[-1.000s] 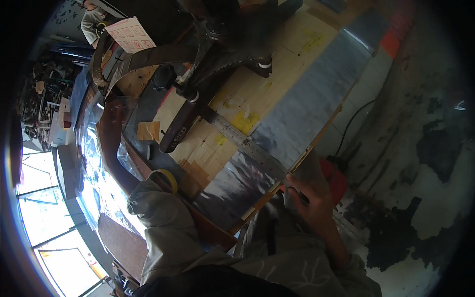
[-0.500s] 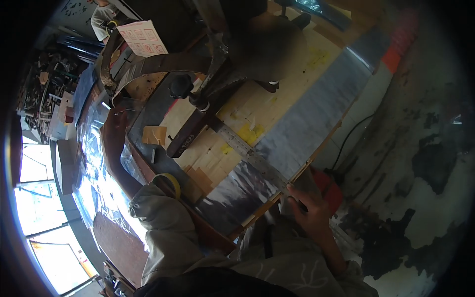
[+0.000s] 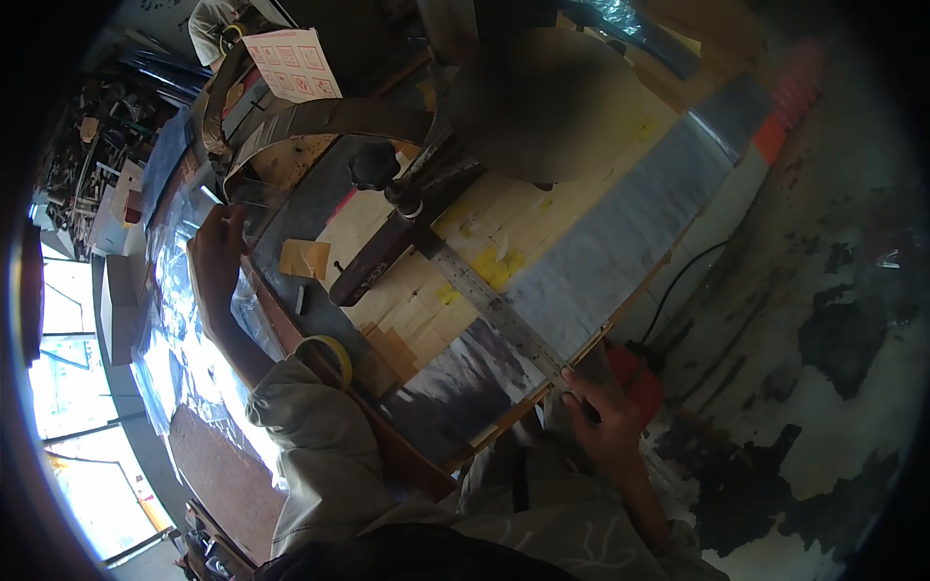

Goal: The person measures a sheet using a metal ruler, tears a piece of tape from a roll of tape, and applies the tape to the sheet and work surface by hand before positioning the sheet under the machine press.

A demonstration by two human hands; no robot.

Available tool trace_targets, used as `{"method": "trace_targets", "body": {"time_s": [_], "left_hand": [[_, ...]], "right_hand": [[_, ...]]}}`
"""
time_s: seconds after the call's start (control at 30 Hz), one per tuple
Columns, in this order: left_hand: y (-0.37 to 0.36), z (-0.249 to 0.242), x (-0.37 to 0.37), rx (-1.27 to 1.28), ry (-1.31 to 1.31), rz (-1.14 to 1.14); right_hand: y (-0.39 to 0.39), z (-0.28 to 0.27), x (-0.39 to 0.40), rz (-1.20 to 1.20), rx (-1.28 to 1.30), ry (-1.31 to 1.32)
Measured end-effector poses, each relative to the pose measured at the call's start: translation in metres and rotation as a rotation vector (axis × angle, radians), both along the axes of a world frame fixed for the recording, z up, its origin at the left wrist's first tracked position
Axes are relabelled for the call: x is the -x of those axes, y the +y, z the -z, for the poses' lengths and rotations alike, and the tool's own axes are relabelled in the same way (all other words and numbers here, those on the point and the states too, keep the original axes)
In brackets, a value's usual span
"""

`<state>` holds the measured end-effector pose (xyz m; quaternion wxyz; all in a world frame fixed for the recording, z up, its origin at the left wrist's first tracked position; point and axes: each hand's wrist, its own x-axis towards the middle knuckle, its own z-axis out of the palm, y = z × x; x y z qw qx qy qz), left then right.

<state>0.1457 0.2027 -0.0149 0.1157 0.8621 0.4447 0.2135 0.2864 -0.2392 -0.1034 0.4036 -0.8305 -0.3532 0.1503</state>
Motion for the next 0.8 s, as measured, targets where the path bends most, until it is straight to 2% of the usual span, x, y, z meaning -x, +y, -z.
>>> {"method": "trace_targets", "body": {"time_s": [0.23,0.8], "left_hand": [[-0.004,-0.008,0.001,-0.19,-0.103,-0.016],[-0.014,-0.012,-0.007,-0.234,-0.153,0.016]], "right_hand": [[0.003,0.0,0.0,-0.005,-0.028,-0.03],[0.001,0.002,0.0,-0.005,-0.011,-0.016]]}}
